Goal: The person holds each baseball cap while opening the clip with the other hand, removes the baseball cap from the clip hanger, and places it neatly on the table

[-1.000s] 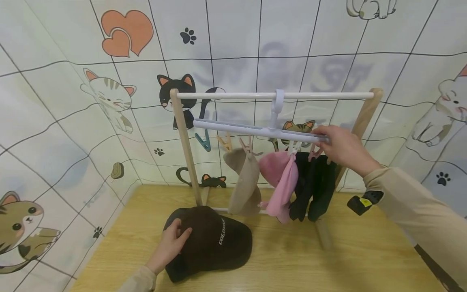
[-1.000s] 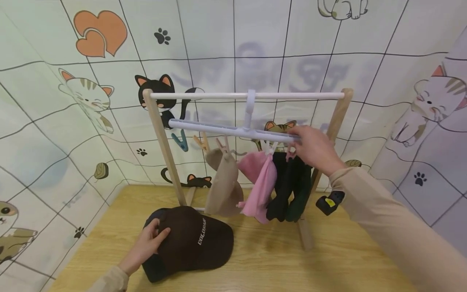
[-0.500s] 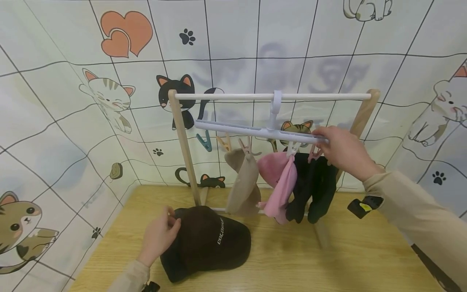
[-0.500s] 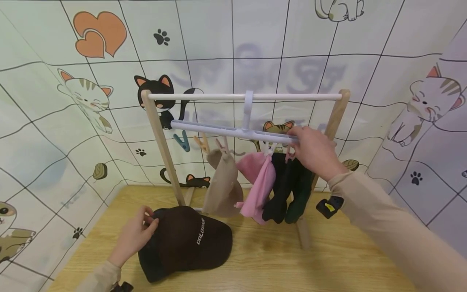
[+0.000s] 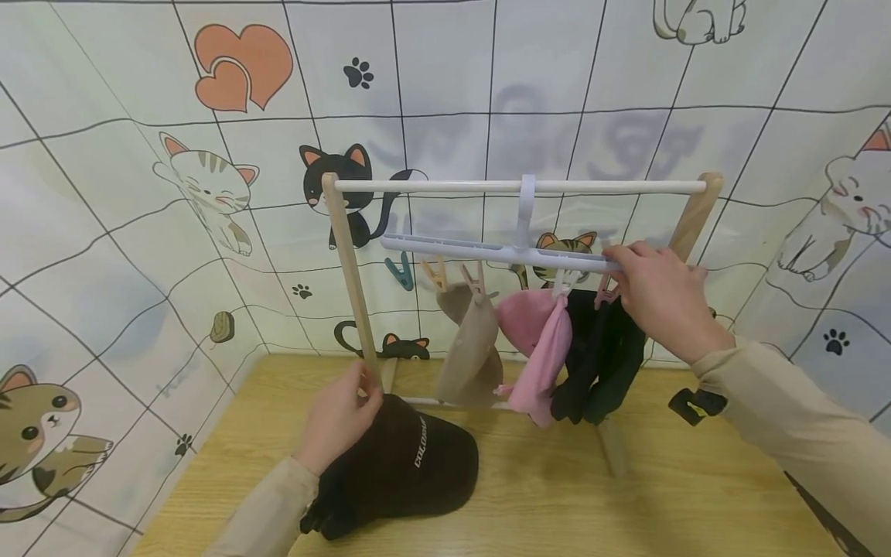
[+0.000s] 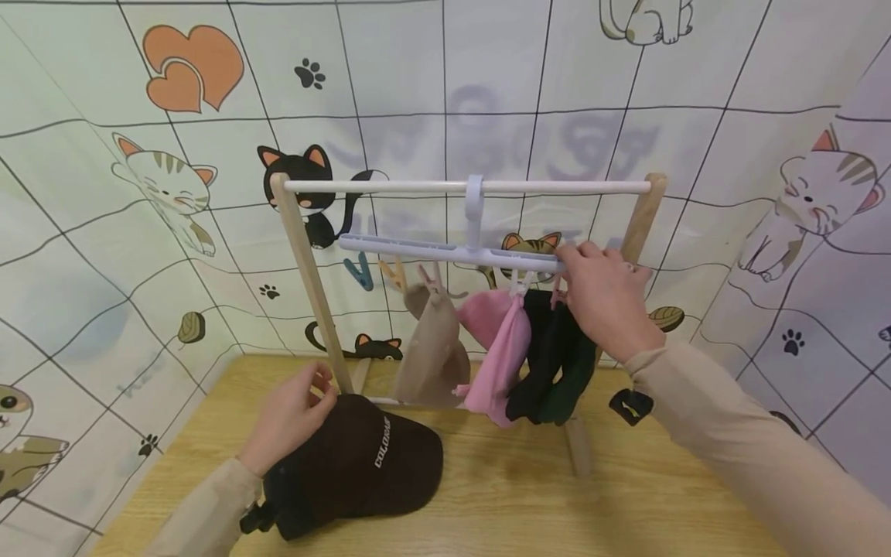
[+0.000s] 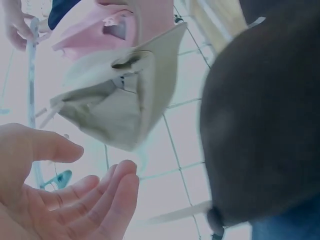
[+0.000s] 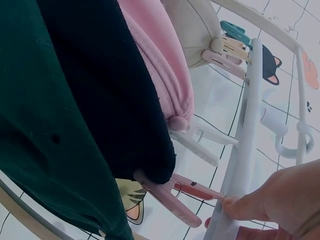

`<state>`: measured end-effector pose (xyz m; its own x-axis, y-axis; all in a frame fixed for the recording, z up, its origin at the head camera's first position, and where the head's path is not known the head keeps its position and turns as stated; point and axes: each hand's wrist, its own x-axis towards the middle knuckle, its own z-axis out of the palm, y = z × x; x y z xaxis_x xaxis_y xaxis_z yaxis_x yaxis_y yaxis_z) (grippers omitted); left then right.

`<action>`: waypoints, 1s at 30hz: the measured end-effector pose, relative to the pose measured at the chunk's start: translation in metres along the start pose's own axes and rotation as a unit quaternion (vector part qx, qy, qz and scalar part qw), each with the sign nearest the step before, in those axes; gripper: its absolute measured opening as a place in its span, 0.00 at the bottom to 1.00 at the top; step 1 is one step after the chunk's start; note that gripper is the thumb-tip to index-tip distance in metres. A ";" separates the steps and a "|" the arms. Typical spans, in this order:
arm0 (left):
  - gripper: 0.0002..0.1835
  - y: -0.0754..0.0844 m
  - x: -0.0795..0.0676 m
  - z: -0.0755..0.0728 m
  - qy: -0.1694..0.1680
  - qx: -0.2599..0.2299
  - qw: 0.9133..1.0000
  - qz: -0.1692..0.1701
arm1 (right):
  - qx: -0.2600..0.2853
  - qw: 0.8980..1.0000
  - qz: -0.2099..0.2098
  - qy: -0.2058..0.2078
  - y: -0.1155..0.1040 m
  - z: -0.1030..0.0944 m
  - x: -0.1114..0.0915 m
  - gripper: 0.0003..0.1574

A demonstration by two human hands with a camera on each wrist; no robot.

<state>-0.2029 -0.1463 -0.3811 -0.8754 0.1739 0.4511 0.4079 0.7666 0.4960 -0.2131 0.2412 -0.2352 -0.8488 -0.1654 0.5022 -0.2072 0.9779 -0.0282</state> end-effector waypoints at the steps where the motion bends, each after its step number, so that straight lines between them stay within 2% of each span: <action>1: 0.09 0.003 0.003 0.001 -0.002 -0.002 1.000 0.003 | -0.002 1.000 -0.002 0.004 0.000 0.000 -0.001 0.20; 9: 0.08 0.029 0.029 0.008 -0.011 -0.037 0.997 0.069 | -0.034 0.999 -0.009 0.030 -0.002 0.001 -0.007 0.23; 15: 0.07 0.050 0.048 0.011 -0.037 -0.070 0.994 0.078 | -0.042 0.999 -0.003 0.026 -0.004 0.000 -0.010 0.23; 18: 0.09 0.057 0.057 0.012 -0.052 -0.058 0.994 0.081 | -0.040 0.999 -0.005 0.029 -0.004 0.000 -0.012 0.22; 24: 0.15 0.064 0.071 0.017 -0.103 -0.040 0.991 0.079 | -0.042 0.998 -0.017 0.043 -0.003 -0.001 -0.013 0.22; 30: 0.20 0.068 0.087 0.024 -0.180 -0.054 0.978 0.085 | -0.040 0.998 -0.023 0.039 -0.002 -0.001 -0.012 0.21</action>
<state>-0.2571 -0.0642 -0.3260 -0.8195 0.5148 0.2520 0.5631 0.6415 0.5210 -0.2026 0.2411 -0.2405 -0.7989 -0.2020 0.5666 -0.2026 0.9772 0.0628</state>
